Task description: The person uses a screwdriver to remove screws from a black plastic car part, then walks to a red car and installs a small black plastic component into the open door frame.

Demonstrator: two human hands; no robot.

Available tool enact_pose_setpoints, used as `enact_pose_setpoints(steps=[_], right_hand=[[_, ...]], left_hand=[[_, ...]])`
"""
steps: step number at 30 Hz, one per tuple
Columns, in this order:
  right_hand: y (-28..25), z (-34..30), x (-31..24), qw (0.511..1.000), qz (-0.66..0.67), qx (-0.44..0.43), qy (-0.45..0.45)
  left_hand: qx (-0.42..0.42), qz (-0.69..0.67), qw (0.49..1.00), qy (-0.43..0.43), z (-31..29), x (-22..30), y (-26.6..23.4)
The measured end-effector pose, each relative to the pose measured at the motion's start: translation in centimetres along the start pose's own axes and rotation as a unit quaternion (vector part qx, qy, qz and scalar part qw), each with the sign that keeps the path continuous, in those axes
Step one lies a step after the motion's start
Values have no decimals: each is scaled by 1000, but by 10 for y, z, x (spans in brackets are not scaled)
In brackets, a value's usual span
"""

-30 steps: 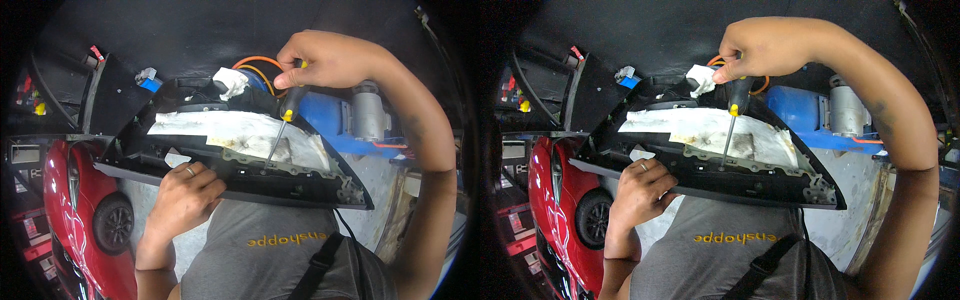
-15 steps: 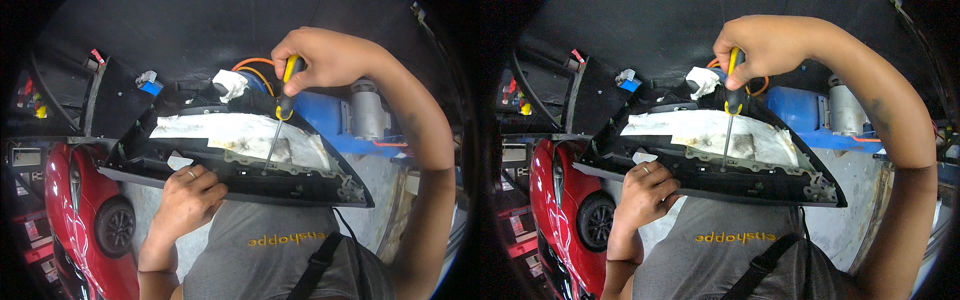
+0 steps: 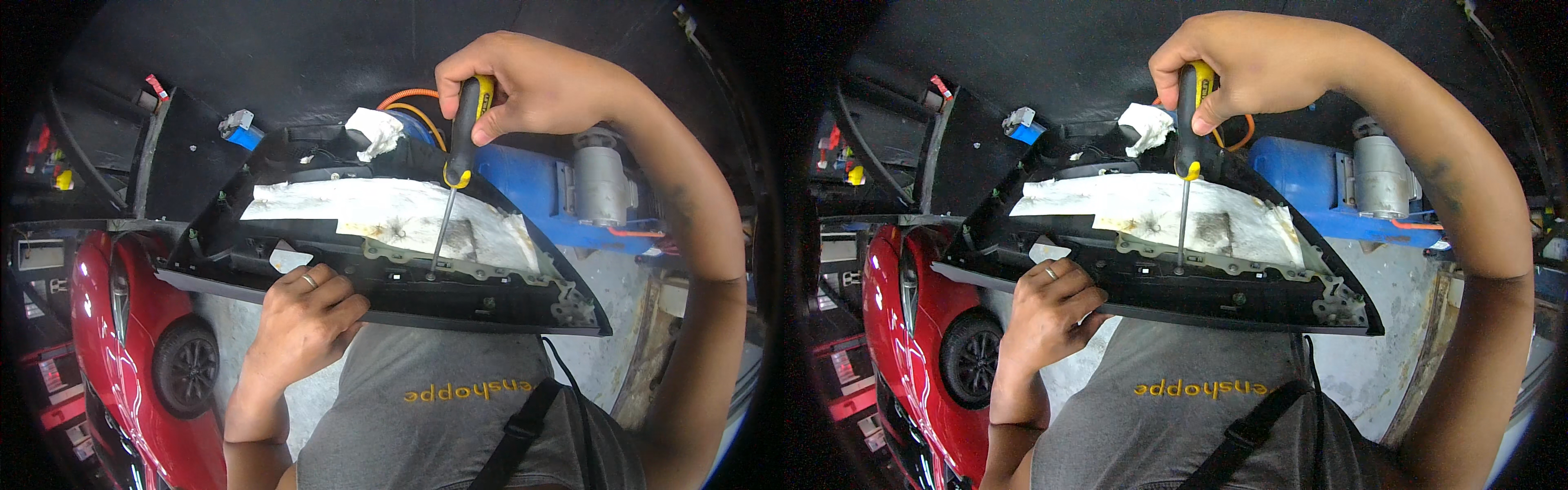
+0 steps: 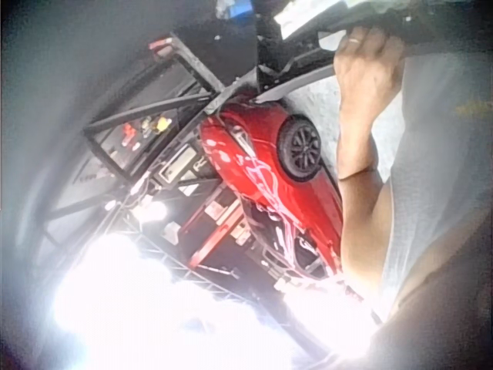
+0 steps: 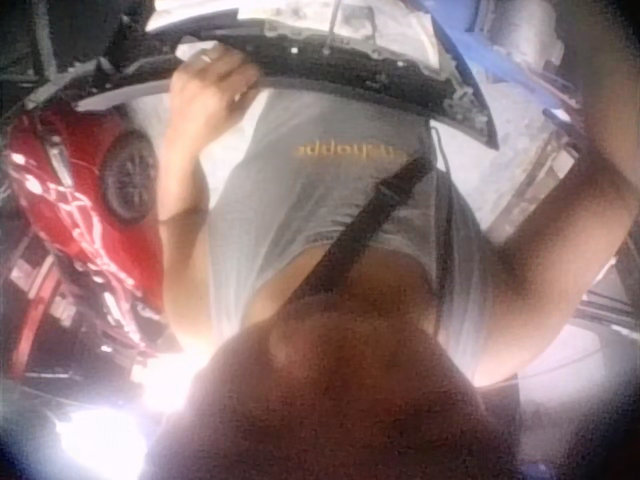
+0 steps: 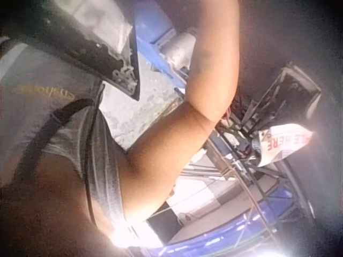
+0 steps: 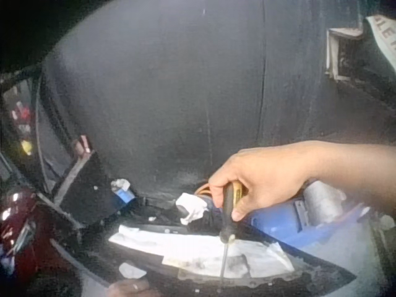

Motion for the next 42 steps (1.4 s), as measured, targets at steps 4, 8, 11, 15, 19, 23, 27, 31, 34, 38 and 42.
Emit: enact_pose_setpoints(steps=[4,8,11,15,19,23,27,31,34,38,42], right_hand=[[0,6,8,998,-31,-51,7],[1,14,5,996,37,-54,60],[9,23,17,987,-1,-75,139],[6,15,16,977,6,-74,201],[16,-5,36,996,74,38,31],[13,-7,38,994,104,39,2],[17,-1,38,994,107,27,-18],[20,11,28,996,73,26,-52],[14,7,26,998,51,16,-40],[19,6,30,998,46,31,-34],[17,16,2,988,105,9,114]], left_hand=[[-4,-8,1000,-5,1,0,0],[7,-22,1000,7,5,-2,-1],[9,-21,1000,4,4,-2,-1],[20,-22,1000,4,-5,-5,4],[25,-12,1000,-4,-8,-2,5],[20,-19,1000,6,-8,-4,5],[19,-24,999,13,-6,-7,8],[-1,-20,1000,6,-3,-7,7],[-15,-24,1000,-1,-2,-7,5],[-24,-24,999,1,3,-7,3],[-18,-30,999,0,0,-9,7]])
Point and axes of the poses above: each hand's wrist, its own z-axis towards the middle knuckle, its own y-axis out of the palm, x = y × z, the point moved 2 cm from there along z, towards the middle knuckle, and after that the axes turned 10 degrees about -y, right-handed, at the moved point
